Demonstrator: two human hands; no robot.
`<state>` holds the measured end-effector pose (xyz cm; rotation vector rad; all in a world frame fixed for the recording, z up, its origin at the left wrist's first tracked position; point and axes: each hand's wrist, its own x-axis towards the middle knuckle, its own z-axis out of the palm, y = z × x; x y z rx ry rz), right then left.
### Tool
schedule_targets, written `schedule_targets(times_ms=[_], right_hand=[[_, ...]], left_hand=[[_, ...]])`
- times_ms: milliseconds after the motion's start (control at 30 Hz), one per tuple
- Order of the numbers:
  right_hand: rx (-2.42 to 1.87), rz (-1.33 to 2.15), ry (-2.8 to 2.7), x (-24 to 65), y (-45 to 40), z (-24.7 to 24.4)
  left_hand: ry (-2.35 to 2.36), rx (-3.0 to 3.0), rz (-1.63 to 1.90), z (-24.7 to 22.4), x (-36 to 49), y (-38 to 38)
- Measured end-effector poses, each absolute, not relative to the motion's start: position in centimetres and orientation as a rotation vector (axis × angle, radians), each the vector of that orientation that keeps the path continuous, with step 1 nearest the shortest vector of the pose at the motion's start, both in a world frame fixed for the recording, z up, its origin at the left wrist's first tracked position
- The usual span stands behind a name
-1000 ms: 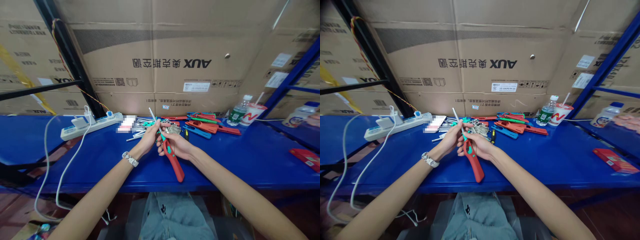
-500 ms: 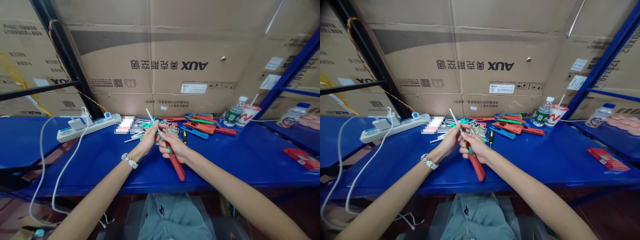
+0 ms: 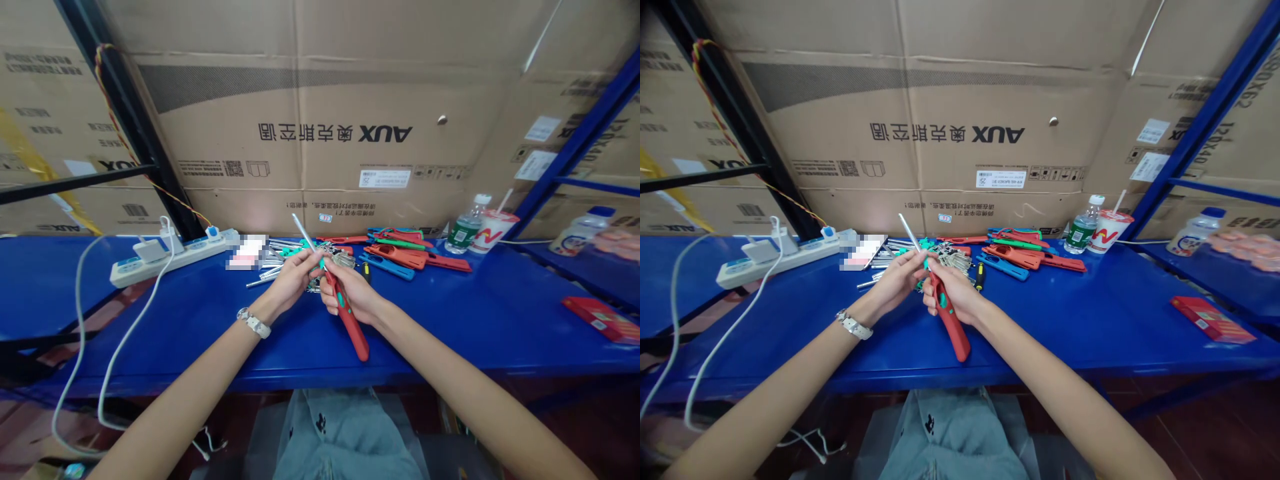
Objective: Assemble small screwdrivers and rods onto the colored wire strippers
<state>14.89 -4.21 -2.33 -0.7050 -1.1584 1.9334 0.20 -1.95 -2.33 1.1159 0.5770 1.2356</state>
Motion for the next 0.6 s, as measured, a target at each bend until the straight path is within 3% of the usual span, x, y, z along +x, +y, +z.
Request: schedule_targets(times_ms=[233,600], right_hand=[[-0.658,1.847,-1.305,15.1,-4.3,-2.8],[-0.853,1.614,-1.345,14.5,-4.1,-3.0]], left_hand=[[0.613,0.946,1.432,-0.3,0.3,-0.5],[0.656,0.885,1.274,-0.8,2.7,-1.0]])
